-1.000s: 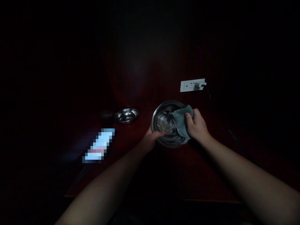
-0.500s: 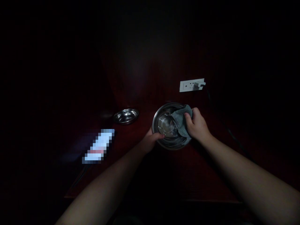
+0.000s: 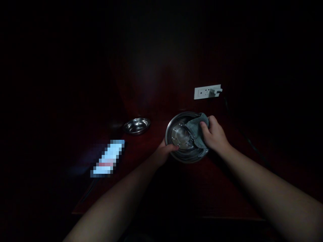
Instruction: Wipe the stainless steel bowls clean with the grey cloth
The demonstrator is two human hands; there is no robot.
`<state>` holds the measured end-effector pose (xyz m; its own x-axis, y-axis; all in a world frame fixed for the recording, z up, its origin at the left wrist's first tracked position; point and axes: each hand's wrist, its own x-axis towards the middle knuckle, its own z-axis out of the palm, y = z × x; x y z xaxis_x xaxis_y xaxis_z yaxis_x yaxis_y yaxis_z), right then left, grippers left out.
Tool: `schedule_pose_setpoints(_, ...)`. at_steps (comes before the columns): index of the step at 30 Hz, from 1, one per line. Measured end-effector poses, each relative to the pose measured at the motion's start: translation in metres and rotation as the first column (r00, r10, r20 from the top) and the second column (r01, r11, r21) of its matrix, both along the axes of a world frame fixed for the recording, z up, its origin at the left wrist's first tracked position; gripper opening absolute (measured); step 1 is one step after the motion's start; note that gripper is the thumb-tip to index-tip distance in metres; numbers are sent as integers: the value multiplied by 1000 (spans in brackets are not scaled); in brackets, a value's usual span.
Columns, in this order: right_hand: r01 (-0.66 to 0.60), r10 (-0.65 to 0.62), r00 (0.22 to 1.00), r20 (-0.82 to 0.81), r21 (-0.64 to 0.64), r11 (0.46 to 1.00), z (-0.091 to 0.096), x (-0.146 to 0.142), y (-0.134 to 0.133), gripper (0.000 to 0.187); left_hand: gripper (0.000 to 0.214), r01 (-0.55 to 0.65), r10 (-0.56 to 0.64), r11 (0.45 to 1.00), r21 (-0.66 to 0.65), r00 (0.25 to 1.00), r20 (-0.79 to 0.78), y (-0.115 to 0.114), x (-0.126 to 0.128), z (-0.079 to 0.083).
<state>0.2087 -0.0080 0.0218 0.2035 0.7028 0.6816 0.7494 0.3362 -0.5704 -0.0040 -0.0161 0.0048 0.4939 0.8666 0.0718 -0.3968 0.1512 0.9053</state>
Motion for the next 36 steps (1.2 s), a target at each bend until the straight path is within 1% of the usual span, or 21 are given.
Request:
schedule_pose_setpoints(4,-6,6,1000,-9,-9,1000,1,0,-1,20,57,1,-1,1000,-6,1000,-7,0,-1,-2)
schedule_pose_setpoints(13,-12,11,1000,-30,-38,999,4,-1,-2,22,39,-29,29,999,-19,999,-26,-3,2,1)
schedule_pose_setpoints(17,-26,24,999,-46,-42,999,5,-1,-4,19,43,-46,46,998,-32,999,-23,-3,2,1)
schedule_pose_setpoints(21,-66,66,996,-58,0,998,4,1,-5,10,54,-44,44,999,-29,999,-3,-3,1,2)
schedule_pose_setpoints(23,-80,81,995,-62,16,997,4,1,-6,9,59,-36,36,999,-30,999,-5,-3,0,2)
schedule_pose_setpoints(31,-76,77,996,-36,29,997,6,1,-7,11,51,-36,34,998,-47,999,-36,0,-1,-1)
schedule_pose_setpoints(36,-73,74,997,-31,19,997,7,1,-7,10,49,-34,32,997,-67,999,-42,-2,-1,0)
